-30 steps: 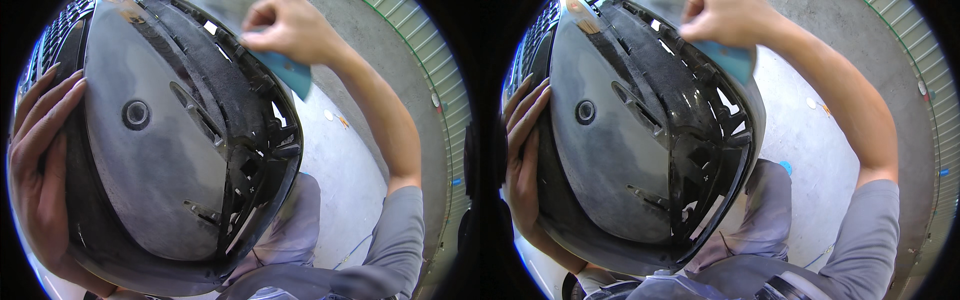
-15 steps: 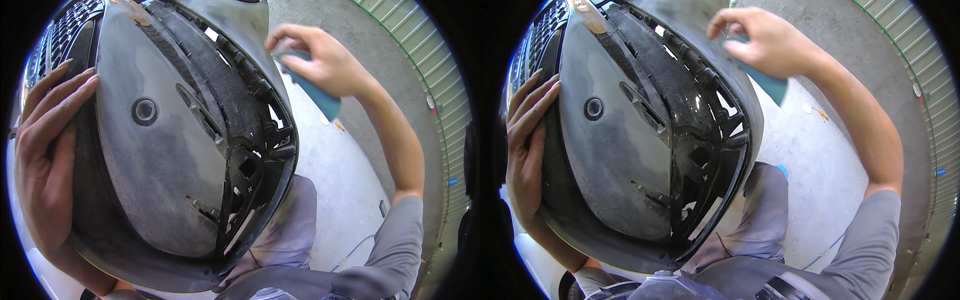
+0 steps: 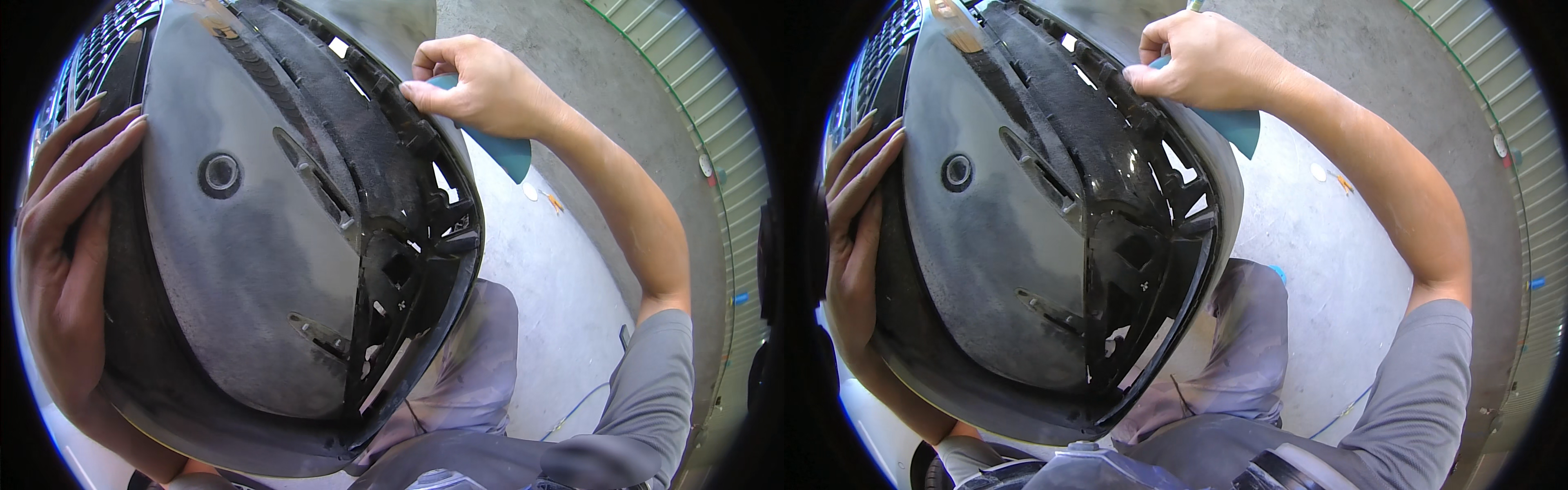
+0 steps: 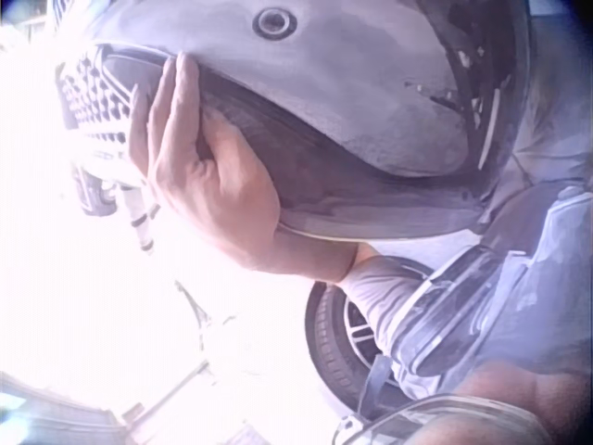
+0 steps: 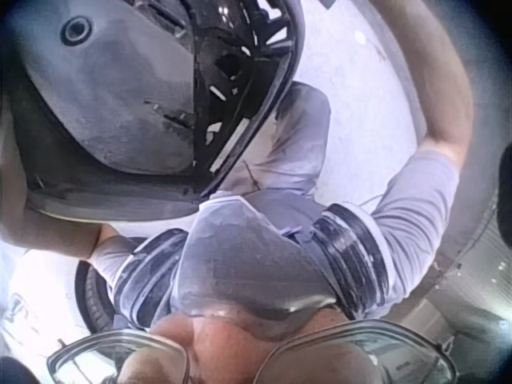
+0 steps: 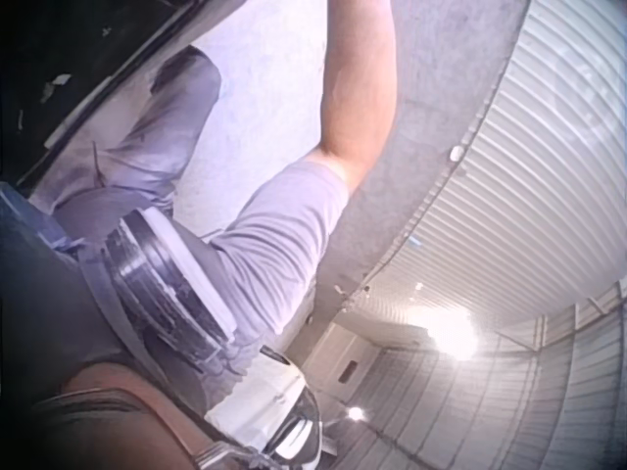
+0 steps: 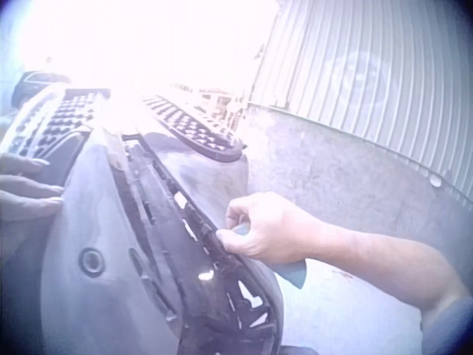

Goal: The person sands a black car bumper with a handheld orbital sander, then switches to a blue sanding block to manually sand the edges and inner contours. The person repeatedly wipes the surface with a hand to remove dust and continues sanding different sections of the bumper.

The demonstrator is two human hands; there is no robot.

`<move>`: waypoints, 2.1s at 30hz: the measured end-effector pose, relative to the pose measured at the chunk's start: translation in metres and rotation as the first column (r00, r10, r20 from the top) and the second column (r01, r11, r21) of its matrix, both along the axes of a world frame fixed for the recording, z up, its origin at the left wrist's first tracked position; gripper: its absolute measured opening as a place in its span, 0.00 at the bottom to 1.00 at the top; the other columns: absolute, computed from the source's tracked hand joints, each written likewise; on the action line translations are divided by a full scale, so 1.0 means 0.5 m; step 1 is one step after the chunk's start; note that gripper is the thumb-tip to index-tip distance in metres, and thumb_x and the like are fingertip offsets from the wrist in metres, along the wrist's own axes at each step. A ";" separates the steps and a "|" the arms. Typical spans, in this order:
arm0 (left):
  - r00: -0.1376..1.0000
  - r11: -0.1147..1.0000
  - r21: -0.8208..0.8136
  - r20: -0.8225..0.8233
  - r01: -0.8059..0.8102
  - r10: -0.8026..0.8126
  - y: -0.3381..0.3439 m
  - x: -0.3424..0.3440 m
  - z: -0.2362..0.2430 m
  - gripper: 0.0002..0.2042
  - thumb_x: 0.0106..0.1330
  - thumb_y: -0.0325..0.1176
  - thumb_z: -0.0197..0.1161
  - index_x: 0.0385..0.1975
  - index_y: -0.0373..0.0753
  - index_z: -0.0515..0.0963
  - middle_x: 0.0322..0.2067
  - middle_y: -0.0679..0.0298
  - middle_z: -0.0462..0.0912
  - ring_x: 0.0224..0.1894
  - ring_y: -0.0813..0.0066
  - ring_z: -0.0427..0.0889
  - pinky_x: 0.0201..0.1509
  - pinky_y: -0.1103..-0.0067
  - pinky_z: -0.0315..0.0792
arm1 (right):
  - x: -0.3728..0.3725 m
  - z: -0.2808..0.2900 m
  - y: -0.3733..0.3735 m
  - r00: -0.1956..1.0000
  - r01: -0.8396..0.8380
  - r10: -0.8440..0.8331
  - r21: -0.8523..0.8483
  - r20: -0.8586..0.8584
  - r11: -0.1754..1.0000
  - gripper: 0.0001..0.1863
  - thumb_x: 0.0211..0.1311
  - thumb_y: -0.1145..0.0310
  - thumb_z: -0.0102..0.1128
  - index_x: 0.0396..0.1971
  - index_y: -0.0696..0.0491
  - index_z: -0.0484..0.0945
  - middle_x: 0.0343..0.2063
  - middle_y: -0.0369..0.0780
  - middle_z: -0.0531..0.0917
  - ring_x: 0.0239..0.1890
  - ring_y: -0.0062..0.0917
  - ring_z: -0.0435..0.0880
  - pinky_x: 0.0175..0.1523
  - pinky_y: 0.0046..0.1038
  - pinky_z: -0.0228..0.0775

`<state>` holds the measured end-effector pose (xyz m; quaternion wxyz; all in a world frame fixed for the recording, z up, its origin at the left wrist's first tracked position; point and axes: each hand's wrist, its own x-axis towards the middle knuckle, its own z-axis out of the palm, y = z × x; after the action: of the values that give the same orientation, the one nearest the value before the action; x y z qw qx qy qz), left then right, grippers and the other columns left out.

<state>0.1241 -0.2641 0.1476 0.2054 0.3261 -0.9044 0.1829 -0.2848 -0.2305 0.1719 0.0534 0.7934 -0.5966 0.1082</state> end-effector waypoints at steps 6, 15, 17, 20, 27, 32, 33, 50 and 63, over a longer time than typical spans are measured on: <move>1.000 0.999 0.036 -0.030 0.009 -0.008 -0.001 0.000 -0.004 0.20 0.79 0.33 0.46 0.64 0.45 0.80 0.67 0.58 0.76 0.74 0.60 0.69 0.80 0.64 0.57 | -0.014 0.040 0.087 0.959 0.261 -0.202 0.347 -0.196 0.901 0.20 0.52 0.56 0.70 0.35 0.57 0.81 0.30 0.45 0.83 0.35 0.34 0.84 0.46 0.34 0.76; 1.000 1.000 -0.014 -0.018 0.013 -0.013 0.004 0.002 -0.002 0.19 0.79 0.32 0.47 0.63 0.44 0.80 0.66 0.57 0.77 0.73 0.59 0.70 0.79 0.63 0.59 | -0.013 0.033 0.086 0.994 0.006 -0.020 0.126 0.104 0.992 0.18 0.56 0.56 0.62 0.38 0.56 0.79 0.34 0.42 0.82 0.38 0.32 0.81 0.49 0.32 0.75; 0.999 0.999 -0.008 -0.027 0.032 -0.032 0.006 0.001 -0.003 0.19 0.78 0.32 0.47 0.63 0.44 0.80 0.66 0.57 0.77 0.73 0.59 0.70 0.79 0.62 0.60 | -0.004 0.035 0.077 0.993 -0.018 -0.002 0.167 0.118 0.986 0.16 0.63 0.57 0.59 0.41 0.55 0.78 0.33 0.38 0.79 0.38 0.25 0.79 0.47 0.29 0.74; 0.999 1.000 0.000 -0.042 0.030 -0.029 0.007 0.000 -0.007 0.19 0.78 0.32 0.48 0.63 0.44 0.81 0.66 0.56 0.78 0.73 0.58 0.71 0.78 0.62 0.61 | 0.001 0.040 0.072 0.961 -0.087 0.017 0.244 0.275 0.966 0.15 0.71 0.58 0.54 0.42 0.54 0.79 0.34 0.36 0.80 0.37 0.18 0.78 0.45 0.23 0.73; 0.999 0.999 -0.020 -0.012 0.039 -0.039 0.000 -0.001 -0.008 0.19 0.78 0.31 0.48 0.62 0.43 0.81 0.66 0.56 0.78 0.72 0.57 0.71 0.78 0.62 0.61 | -0.014 0.043 0.068 0.851 -0.230 0.071 0.247 0.521 0.941 0.15 0.64 0.62 0.74 0.43 0.56 0.85 0.33 0.33 0.85 0.36 0.15 0.83 0.46 0.19 0.76; 0.999 0.999 -0.027 -0.004 0.041 -0.041 0.002 -0.005 -0.008 0.19 0.78 0.30 0.48 0.63 0.43 0.80 0.64 0.57 0.79 0.73 0.57 0.71 0.78 0.61 0.60 | -0.010 0.040 0.068 0.871 -0.187 0.034 0.267 0.490 0.945 0.18 0.67 0.63 0.70 0.52 0.56 0.85 0.35 0.35 0.87 0.35 0.16 0.85 0.46 0.22 0.80; 0.999 0.999 -0.027 -0.004 0.043 -0.043 0.001 -0.006 -0.007 0.19 0.78 0.30 0.47 0.63 0.43 0.80 0.64 0.57 0.79 0.73 0.57 0.71 0.78 0.61 0.60 | -0.008 0.038 0.068 0.887 -0.170 0.028 0.269 0.461 0.948 0.19 0.68 0.64 0.68 0.54 0.56 0.84 0.35 0.35 0.87 0.35 0.16 0.85 0.46 0.23 0.80; 0.996 0.996 -0.027 -0.036 0.079 -0.080 -0.003 -0.002 -0.007 0.19 0.77 0.29 0.48 0.61 0.43 0.81 0.64 0.57 0.80 0.72 0.58 0.72 0.78 0.62 0.62 | -0.023 0.064 0.078 0.582 -0.353 -0.226 0.493 0.781 0.795 0.23 0.72 0.66 0.56 0.62 0.61 0.73 0.39 0.39 0.83 0.42 0.25 0.86 0.52 0.27 0.80; 0.989 0.991 -0.003 -0.060 0.137 -0.137 -0.013 0.001 -0.008 0.21 0.74 0.29 0.46 0.62 0.43 0.81 0.65 0.58 0.79 0.74 0.57 0.68 0.80 0.61 0.56 | -0.036 0.086 0.077 0.953 -0.205 0.107 0.344 0.285 0.916 0.29 0.66 0.60 0.70 0.64 0.54 0.77 0.51 0.40 0.83 0.56 0.25 0.81 0.62 0.29 0.75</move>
<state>0.1245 -0.2705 0.1438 0.2446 0.2689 -0.9181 0.1580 -0.3030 -0.1922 0.2149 -0.1845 0.8134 -0.5423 0.1012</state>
